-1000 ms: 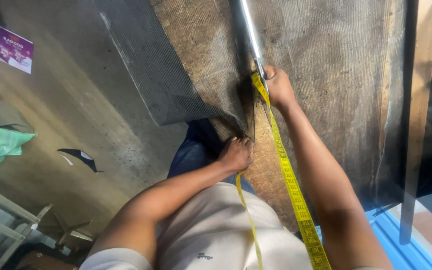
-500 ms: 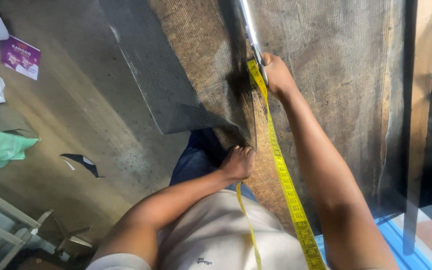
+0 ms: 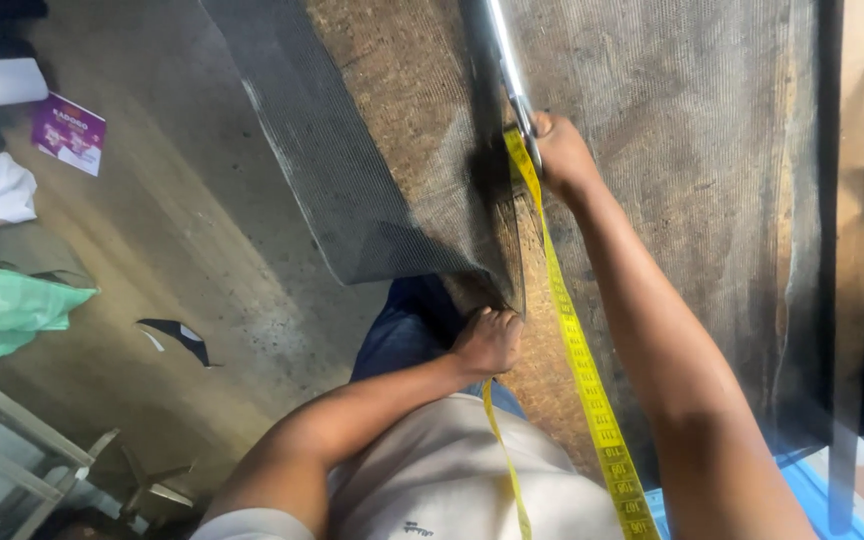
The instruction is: The person uses a pair of large shears to cut a piece of dark fabric laid out on a wooden workbench. They hold the fabric steady with one hand while cutting along a straight line with the other, occasionally adjusting the material's position.
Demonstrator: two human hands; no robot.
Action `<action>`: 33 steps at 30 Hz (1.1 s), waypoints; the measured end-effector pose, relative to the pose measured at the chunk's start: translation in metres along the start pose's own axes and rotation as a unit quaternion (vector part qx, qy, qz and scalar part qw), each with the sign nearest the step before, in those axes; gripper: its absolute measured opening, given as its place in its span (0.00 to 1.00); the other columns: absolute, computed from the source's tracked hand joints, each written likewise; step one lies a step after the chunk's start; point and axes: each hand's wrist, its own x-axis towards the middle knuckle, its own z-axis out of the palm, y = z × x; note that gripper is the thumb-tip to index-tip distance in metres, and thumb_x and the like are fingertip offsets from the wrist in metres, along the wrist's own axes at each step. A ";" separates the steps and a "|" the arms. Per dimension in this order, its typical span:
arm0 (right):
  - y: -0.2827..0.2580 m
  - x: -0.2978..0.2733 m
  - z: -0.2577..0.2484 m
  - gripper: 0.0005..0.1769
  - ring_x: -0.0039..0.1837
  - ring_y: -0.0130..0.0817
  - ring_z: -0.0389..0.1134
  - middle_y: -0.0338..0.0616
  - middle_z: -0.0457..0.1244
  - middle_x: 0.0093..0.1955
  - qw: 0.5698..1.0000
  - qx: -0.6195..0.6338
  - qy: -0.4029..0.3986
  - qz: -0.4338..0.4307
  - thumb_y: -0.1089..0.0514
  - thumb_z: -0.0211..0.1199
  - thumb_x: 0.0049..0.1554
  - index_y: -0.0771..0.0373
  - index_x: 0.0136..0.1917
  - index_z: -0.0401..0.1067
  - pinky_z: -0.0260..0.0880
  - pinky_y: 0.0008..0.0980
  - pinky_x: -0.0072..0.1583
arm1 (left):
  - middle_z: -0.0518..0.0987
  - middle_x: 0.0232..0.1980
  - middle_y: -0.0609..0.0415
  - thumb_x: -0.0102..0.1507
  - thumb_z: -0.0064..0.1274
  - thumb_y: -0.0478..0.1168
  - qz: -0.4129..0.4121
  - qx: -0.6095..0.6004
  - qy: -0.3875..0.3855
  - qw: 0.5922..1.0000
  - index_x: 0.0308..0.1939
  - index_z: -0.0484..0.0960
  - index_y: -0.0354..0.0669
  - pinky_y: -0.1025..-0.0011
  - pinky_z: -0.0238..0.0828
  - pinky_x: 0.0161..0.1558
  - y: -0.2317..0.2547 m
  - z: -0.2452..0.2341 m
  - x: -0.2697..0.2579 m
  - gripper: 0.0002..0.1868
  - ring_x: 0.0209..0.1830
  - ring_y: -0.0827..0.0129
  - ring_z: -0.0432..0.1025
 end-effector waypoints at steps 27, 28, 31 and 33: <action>-0.127 0.029 -0.010 0.14 0.41 0.25 0.65 0.32 0.67 0.39 0.998 -0.038 -0.047 0.005 0.46 0.55 0.63 0.51 0.38 0.67 0.71 0.29 0.51 | 0.74 0.31 0.49 0.53 0.53 0.36 -0.022 0.021 0.023 0.999 0.27 0.73 0.45 0.50 0.63 0.37 0.000 0.026 -0.009 0.04 0.29 0.49 0.72; -0.125 0.031 -0.010 0.14 0.41 0.25 0.65 0.32 0.67 0.39 0.998 -0.040 -0.048 0.003 0.46 0.55 0.63 0.51 0.38 0.67 0.71 0.29 0.51 | 0.74 0.31 0.49 0.53 0.53 0.36 -0.022 0.022 0.025 0.999 0.27 0.73 0.45 0.50 0.63 0.37 -0.001 0.028 -0.009 0.04 0.29 0.49 0.72; -0.113 0.040 -0.006 0.16 0.37 0.23 0.53 0.29 0.56 0.32 0.997 -0.073 -0.015 -0.004 0.45 0.53 0.58 0.46 0.32 0.53 0.55 0.31 0.43 | 0.74 0.31 0.48 0.54 0.52 0.34 -0.022 0.018 0.050 0.998 0.29 0.74 0.44 0.50 0.63 0.38 -0.003 0.038 -0.011 0.03 0.29 0.49 0.70; -0.101 0.047 -0.003 0.26 0.33 0.22 0.50 0.28 0.53 0.29 0.997 -0.069 0.015 -0.007 0.39 0.62 0.60 0.44 0.30 0.50 0.49 0.30 0.38 | 0.74 0.32 0.50 0.54 0.52 0.35 -0.023 0.018 0.041 0.999 0.28 0.72 0.46 0.51 0.63 0.39 -0.005 0.044 -0.015 0.04 0.30 0.50 0.70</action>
